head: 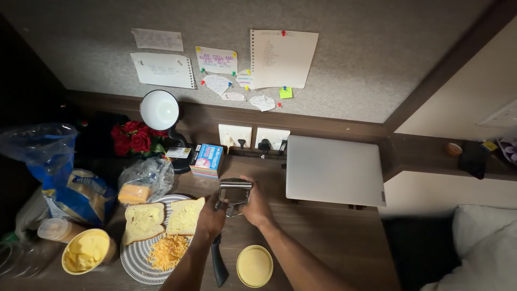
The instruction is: Making a cheese and butter sandwich on a plate at a desk.
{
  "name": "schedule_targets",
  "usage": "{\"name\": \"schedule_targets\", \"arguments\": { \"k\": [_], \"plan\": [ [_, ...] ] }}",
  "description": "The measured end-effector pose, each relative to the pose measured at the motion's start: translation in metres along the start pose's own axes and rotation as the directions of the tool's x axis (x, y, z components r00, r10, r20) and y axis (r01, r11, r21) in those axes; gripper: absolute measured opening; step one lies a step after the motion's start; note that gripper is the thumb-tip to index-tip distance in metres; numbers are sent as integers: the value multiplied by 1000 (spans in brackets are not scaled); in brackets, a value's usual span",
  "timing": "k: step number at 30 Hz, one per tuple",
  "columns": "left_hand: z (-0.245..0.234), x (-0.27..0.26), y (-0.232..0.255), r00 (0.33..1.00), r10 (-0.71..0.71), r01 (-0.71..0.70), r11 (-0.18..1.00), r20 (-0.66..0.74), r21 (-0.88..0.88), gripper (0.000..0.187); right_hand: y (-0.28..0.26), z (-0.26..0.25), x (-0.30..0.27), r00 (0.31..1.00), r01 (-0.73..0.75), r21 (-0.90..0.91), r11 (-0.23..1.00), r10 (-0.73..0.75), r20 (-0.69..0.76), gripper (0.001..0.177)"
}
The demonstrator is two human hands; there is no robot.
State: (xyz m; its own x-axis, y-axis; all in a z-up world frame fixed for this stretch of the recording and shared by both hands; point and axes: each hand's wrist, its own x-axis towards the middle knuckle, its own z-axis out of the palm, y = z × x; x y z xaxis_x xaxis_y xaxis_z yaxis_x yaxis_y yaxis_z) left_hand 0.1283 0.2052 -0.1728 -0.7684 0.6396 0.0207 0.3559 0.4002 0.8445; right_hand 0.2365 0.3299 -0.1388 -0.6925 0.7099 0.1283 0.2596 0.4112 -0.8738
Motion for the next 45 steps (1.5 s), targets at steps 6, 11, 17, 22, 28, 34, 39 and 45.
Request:
{"name": "schedule_targets", "arguments": {
  "k": [6, 11, 17, 22, 28, 34, 39, 45],
  "plan": [
    [15, 0, -18, 997, -10, 19, 991, 75, -130, 40, 40, 7, 6, 998, -26, 51, 998, 23, 50, 90],
    [27, 1, -48, 994, 46, -30, 987, 98, -159, 40, 28, 3, 2, 995, -72, -9, 997, 73, 75, 89],
    [15, -8, -39, 984, 107, -82, 983, 146, -166, 46, 45, 16, -2, 990, -90, 14, 996, 88, 109, 89],
    [21, -10, -70, 652, 758, -713, 607, 15, 352, 37, 18, 8, -8, 971, -192, -45, 980, 196, 134, 94],
    [3, -21, -35, 981, 83, -33, 962, 175, -272, 46, 41, 24, -16, 977, -154, -228, 961, 183, 110, 80],
    [-21, -34, -18, 947, -251, 296, 925, 203, -237, 48, 111, 74, -45, 970, -233, -133, 963, 239, 36, 55],
    [-24, -33, -129, 874, -369, 486, 663, 317, -569, 48, 87, 101, -58, 719, -690, 256, 677, 598, 354, 52],
    [-114, -65, -96, 894, -432, 438, 795, 115, -420, 42, 28, 149, -48, 811, -477, 159, 864, 363, 458, 41]
  ]
}}
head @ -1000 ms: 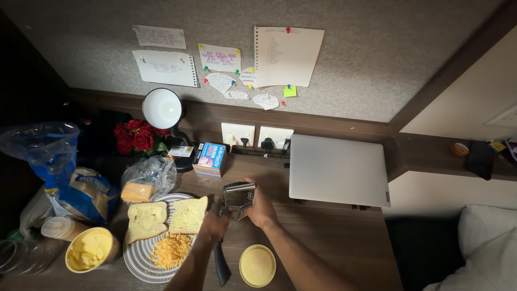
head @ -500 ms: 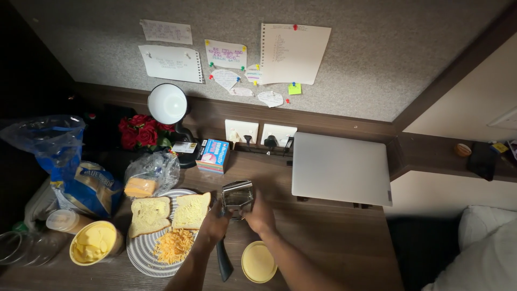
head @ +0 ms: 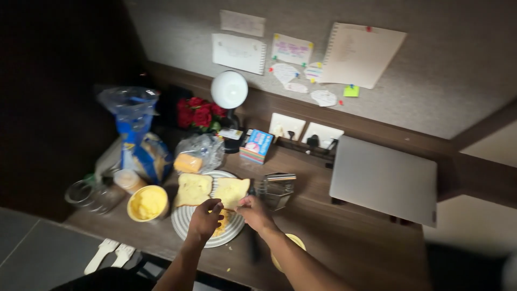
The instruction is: Making a cheese and butter sandwich on a plate at a desk.
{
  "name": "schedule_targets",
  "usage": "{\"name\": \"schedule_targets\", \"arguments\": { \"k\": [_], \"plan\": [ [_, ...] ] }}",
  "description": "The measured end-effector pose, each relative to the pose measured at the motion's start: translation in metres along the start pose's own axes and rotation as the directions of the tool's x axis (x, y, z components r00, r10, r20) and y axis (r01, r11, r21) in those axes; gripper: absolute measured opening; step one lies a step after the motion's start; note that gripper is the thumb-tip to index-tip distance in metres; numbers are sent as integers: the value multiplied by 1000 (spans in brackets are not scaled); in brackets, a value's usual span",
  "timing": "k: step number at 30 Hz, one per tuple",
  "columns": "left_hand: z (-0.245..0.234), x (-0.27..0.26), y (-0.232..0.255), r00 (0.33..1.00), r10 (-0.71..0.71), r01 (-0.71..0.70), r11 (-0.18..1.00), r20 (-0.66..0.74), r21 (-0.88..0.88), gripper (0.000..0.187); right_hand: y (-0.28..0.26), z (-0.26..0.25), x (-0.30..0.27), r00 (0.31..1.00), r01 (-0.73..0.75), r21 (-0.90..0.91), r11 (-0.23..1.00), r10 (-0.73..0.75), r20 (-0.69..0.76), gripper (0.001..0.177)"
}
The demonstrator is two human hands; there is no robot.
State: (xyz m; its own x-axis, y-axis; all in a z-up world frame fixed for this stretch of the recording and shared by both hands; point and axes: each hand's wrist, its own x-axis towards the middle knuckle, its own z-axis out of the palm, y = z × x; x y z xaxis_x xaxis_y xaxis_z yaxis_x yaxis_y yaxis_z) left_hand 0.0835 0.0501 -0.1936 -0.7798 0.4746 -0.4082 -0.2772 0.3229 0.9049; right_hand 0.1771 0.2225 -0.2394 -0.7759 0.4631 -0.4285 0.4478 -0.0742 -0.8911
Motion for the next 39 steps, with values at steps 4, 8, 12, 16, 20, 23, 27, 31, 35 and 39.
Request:
{"name": "schedule_targets", "arguments": {
  "k": [4, 8, 12, 16, 20, 23, 27, 31, 35, 39],
  "plan": [
    [-34, -7, -25, 995, 3, -5, 1000, -99, -16, 41, 15, 35, 8, 965, 262, -228, 938, -251, 76, 39],
    [-62, -3, -72, 975, 95, -67, 987, -203, 144, 43, 5, 56, -15, 953, 294, -439, 849, -294, 69, 49],
    [-75, -7, -102, 959, 175, -78, 919, -223, 385, 45, -27, 72, -49, 947, 296, -597, 745, -311, 81, 59],
    [-74, -28, -86, 983, 53, 1, 955, -176, 296, 49, -49, 86, -67, 929, 339, -645, 685, -353, 112, 66],
    [-71, -25, -93, 984, 74, -10, 933, -164, 361, 50, -70, 101, -68, 946, 317, -733, 602, -251, 203, 72],
    [-71, -23, -87, 984, 60, 5, 932, -169, 363, 51, -65, 108, -55, 918, 386, -776, 499, -290, 271, 68],
    [-69, -21, -78, 984, 36, 32, 927, -173, 374, 55, -49, 108, -37, 896, 419, -800, 430, -336, 289, 48],
    [-60, -17, -69, 985, -41, 97, 934, -167, 344, 58, -42, 104, -19, 880, 450, -734, 509, -392, 268, 36],
    [-46, -6, -66, 982, 75, -37, 976, -172, 216, 57, -63, 103, -14, 852, 516, -589, 622, -446, 274, 37],
    [-42, 4, -62, 950, 65, -13, 985, -305, 171, 51, -77, 103, 0, 825, 565, -437, 699, -471, 314, 46]
  ]
}}
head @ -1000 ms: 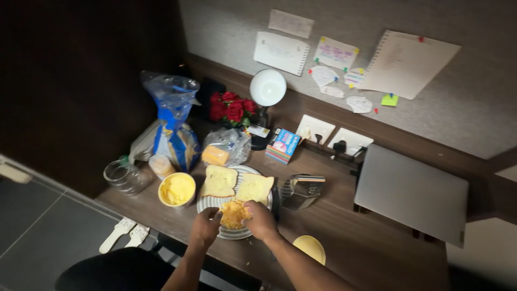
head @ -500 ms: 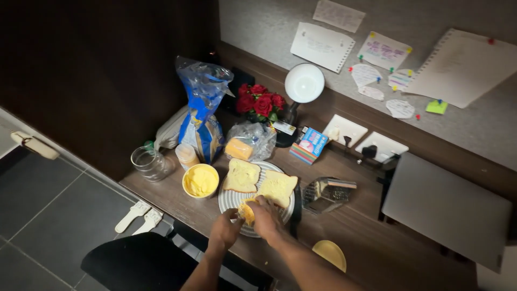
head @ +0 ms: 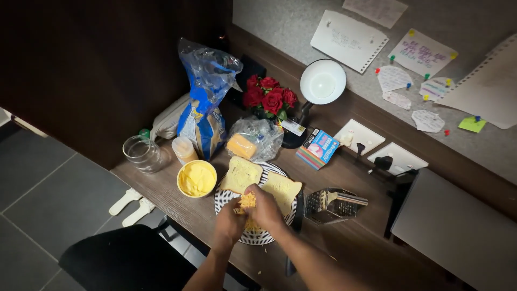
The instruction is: Making a cheese and butter sandwich on a plate at a desk.
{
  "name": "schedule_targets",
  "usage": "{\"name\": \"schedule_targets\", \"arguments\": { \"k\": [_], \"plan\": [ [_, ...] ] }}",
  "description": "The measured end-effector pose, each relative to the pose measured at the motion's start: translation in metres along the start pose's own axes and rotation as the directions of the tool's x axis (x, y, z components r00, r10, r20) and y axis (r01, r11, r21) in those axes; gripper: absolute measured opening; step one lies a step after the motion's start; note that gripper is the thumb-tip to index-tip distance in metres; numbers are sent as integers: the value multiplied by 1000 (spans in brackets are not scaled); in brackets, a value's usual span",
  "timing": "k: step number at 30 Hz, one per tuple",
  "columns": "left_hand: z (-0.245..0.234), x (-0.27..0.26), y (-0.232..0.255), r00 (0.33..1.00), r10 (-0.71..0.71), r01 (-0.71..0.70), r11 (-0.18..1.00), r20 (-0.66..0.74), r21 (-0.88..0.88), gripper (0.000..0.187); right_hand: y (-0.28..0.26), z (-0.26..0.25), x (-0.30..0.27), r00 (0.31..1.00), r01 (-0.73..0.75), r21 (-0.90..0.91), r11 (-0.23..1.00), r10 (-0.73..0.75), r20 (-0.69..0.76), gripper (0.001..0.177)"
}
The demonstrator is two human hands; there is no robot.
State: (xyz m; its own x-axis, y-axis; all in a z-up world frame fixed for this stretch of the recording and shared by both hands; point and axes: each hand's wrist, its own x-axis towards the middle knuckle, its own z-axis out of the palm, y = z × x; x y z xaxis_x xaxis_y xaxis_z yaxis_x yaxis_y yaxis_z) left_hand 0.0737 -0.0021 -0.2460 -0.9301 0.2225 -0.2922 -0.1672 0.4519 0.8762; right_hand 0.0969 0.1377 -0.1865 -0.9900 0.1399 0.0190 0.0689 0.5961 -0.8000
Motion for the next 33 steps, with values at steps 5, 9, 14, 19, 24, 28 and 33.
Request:
{"name": "schedule_targets", "arguments": {
  "k": [5, 9, 14, 19, 24, 28, 33],
  "plan": [
    [3, 19, -18, 993, 6, -10, 999, -121, -34, 47, 4, 2, 30, 999, -3, -30, 1000, 4, 36, 45],
    [-7, 23, -9, 983, -17, 15, 1000, -183, -12, 46, -15, 6, 55, 997, -38, -156, 987, 47, 57, 48],
    [-22, 13, 18, 981, -74, 59, 995, -182, -86, 43, -3, 13, 65, 986, 160, -168, 973, -164, -13, 54],
    [-23, 13, 30, 980, -1, 3, 1000, -201, 12, 45, -13, 5, 49, 955, 181, -238, 954, -228, -190, 44],
    [-14, 19, 28, 947, 172, -175, 984, -271, 13, 46, -3, 8, 48, 994, 110, -187, 976, -108, 20, 31],
    [-20, 17, 47, 976, 84, -83, 996, -203, 10, 45, 7, 8, 60, 977, 186, -238, 953, -205, -56, 38],
    [-11, 24, 32, 944, 162, -150, 987, -288, 61, 41, -7, 3, 56, 998, 41, -325, 945, -54, -33, 33]
  ]
}}
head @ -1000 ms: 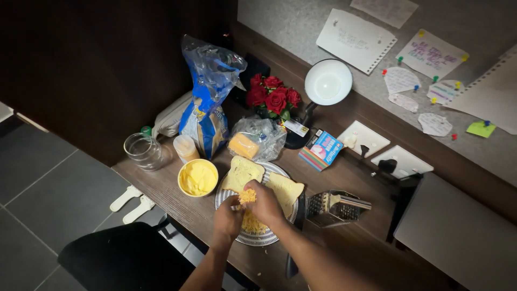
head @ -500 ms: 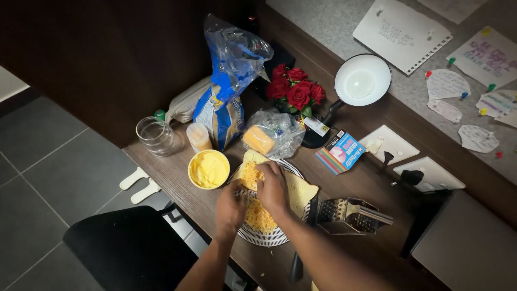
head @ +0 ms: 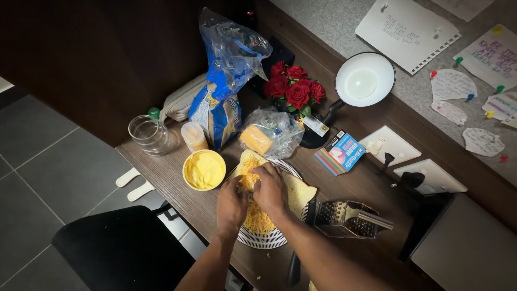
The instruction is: Making a cheese and butter sandwich on a plate at a desk.
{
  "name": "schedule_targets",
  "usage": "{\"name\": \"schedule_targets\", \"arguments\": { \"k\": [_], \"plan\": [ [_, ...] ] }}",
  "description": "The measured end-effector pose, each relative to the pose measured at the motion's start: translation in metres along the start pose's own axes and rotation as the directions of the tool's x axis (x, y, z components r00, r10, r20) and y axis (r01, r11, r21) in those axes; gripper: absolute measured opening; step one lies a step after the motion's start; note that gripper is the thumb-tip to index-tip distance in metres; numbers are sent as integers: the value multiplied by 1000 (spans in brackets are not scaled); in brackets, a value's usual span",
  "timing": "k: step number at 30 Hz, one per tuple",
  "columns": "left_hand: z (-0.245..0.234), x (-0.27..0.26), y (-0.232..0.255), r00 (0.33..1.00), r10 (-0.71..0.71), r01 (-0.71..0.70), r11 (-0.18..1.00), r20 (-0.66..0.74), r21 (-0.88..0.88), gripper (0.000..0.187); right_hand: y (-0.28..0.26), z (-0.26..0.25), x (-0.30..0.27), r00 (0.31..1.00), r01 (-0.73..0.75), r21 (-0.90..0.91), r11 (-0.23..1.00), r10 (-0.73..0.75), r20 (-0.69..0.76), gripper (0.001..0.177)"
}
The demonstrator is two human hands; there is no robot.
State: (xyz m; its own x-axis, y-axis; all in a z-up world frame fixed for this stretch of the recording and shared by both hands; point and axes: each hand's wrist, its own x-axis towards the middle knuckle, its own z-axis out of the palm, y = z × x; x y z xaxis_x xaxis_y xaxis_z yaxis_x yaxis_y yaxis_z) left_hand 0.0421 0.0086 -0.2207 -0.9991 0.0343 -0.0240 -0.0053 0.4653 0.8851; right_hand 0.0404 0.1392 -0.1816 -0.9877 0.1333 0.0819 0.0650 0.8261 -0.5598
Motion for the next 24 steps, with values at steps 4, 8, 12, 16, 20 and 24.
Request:
{"name": "schedule_targets", "arguments": {
  "k": [4, 8, 12, 16, 20, 24],
  "plan": [
    [-8, 1, 27, 991, -128, 127, 992, 50, 16, 42, -3, -1, 5, 969, 236, -56, 970, -239, -56, 52],
    [-6, 7, 39, 997, 9, -14, 997, 76, 72, 47, 4, -10, 9, 980, 199, -103, 975, -197, 30, 48],
    [-6, 10, 41, 972, 218, -229, 964, 91, 135, 51, 6, -23, 6, 989, 119, -148, 982, -104, 106, 39],
    [-1, 12, 35, 976, 176, -189, 978, 128, 92, 50, 15, -24, 2, 995, 42, -163, 986, -26, 96, 32],
    [-3, 8, 33, 977, 122, -144, 982, 174, 124, 51, 18, -25, -2, 988, 128, -139, 982, -115, 100, 46],
    [-3, 5, 30, 976, 163, -182, 975, 144, 125, 56, 12, -28, -8, 963, 268, -41, 962, -267, 27, 50]
  ]
}}
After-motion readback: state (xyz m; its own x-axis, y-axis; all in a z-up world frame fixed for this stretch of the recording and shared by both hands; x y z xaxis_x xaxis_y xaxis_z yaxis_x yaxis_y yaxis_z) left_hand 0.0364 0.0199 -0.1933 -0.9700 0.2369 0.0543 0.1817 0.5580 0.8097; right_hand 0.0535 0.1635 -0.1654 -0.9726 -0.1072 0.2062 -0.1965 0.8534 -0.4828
